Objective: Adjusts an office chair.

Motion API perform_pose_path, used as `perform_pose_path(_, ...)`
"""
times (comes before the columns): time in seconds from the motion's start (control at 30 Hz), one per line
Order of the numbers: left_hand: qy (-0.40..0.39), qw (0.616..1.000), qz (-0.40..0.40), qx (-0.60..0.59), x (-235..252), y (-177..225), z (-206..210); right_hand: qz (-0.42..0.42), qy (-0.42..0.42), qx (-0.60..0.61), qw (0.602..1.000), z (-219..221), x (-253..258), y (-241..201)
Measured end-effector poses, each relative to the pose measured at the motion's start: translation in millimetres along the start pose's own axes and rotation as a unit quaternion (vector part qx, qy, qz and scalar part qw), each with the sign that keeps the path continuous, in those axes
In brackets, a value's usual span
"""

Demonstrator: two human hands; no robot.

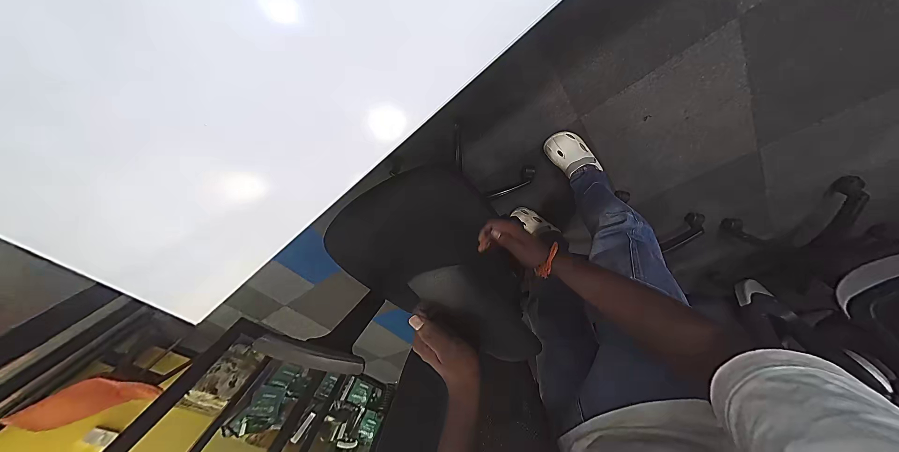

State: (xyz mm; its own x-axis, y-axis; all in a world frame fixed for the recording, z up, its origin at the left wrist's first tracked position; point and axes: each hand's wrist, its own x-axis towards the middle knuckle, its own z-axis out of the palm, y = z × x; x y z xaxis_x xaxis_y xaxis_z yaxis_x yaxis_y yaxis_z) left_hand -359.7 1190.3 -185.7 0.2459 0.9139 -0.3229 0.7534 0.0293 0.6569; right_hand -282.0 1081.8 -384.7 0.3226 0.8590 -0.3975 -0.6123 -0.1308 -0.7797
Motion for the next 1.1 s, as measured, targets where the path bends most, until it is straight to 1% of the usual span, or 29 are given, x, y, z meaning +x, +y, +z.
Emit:
perform_pose_path(0.07, -0.029, 1.000, 0.003, -0.009, 3, -8, -8, 0.005, 0.056, 0.007, 0.998, -18, 4, -6)
perform_pose_path(0.13, -0.033, 0.999, 0.007, 0.003, 7, -11, -9, -0.013, 0.111, -0.006, 0.994, -36, 6, -9)
perform_pose_path(0.17, -0.035, 0.999, 0.012, 0.009, 7, -13, -9, -0.024, 0.125, -0.017, 0.992, -43, 5, -8)
perform_pose_path(0.23, -0.034, 0.999, 0.015, 0.028, 2, -11, -5, -0.042, 0.134, -0.031, 0.990, -47, 2, -6)
perform_pose_path(0.3, -0.025, 0.998, 0.027, 0.048, -4, -8, 5, -0.046, 0.130, -0.031, 0.990, -42, -2, -7)
perform_pose_path(0.37, -0.009, 0.997, 0.074, 0.036, -6, -13, 19, -0.047, 0.132, -0.024, 0.990, -37, -4, -5)
perform_pose_path(0.43, -0.011, 0.993, 0.114, 0.017, -6, -16, 26, -0.041, 0.146, -0.025, 0.988, -35, -9, -3)
perform_pose_path(0.6, -0.024, 0.985, 0.163, 0.052, -10, -21, 29, -0.016, 0.199, -0.042, 0.979, -39, -12, -4)
perform_pose_path(0.67, -0.025, 0.984, 0.169, 0.045, -12, -23, 33, -0.018, 0.181, -0.060, 0.981, -34, -13, -3)
perform_pose_path(0.77, -0.020, 0.982, 0.177, 0.067, -13, -26, 32, -0.017, 0.090, -0.087, 0.992, -17, -22, 6)
perform_pose_path(0.83, -0.012, 0.980, 0.184, 0.076, -13, -26, 33, -0.016, 0.050, -0.100, 0.994, -7, -30, 14)
perform_pose_path(0.9, -0.004, 0.979, 0.185, 0.082, -14, -26, 32, -0.034, 0.041, -0.081, 0.995, 2, -35, 27)
perform_pose_path(0.97, -0.002, 0.981, 0.181, 0.074, -13, -27, 33, -0.062, 0.059, -0.049, 0.995, 5, -34, 39)
perform_pose_path(1.1, 0.000, 0.982, 0.180, 0.052, -15, -28, 29, -0.068, 0.073, -0.041, 0.994, 12, -34, 46)
